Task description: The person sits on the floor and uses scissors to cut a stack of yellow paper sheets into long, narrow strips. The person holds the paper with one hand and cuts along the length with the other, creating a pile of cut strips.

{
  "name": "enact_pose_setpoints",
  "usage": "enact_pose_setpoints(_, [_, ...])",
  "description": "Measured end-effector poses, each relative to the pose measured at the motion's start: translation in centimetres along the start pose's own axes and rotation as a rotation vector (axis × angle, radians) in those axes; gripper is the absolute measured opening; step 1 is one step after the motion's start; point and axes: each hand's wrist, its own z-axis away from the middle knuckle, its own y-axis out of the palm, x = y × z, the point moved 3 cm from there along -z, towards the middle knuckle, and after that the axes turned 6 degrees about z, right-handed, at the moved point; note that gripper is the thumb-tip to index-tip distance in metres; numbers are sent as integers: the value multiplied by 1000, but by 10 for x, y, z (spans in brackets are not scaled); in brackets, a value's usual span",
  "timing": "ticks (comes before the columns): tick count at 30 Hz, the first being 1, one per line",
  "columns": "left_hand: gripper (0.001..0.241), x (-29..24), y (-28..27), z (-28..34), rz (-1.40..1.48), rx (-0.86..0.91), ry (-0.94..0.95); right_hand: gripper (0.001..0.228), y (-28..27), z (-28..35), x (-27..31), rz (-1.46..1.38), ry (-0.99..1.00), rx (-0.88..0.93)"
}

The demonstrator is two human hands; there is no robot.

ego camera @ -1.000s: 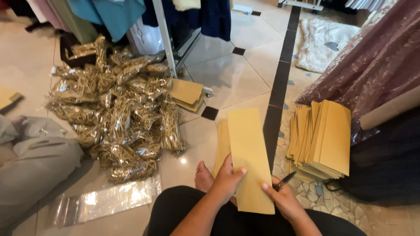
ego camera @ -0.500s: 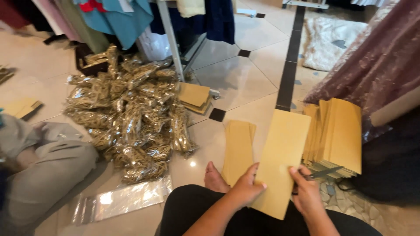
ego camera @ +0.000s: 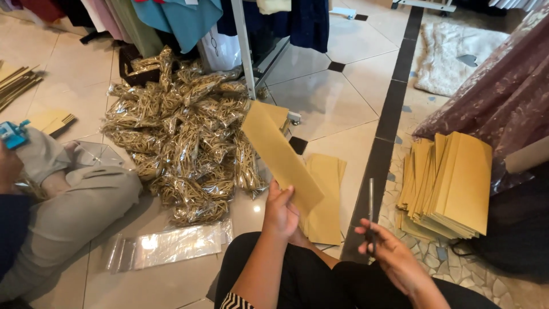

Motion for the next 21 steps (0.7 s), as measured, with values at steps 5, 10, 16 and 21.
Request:
enact_pose_setpoints(5, [60, 9, -6, -10, 57, -59, 33, 60, -10, -17, -45, -29, -342, 349])
enact_pose_setpoints(10, [57, 22, 0, -7, 70, -76, 14, 61, 4, -6, -47, -80, -448, 582])
enact_pose_setpoints(16, [58, 28, 2, 2, 27, -34, -24, 65, 7, -11, -51, -151, -492, 623])
enact_pose_setpoints(21, [62, 27, 4, 2, 22, -13, -14, 65, 6, -12, -50, -160, -464, 594])
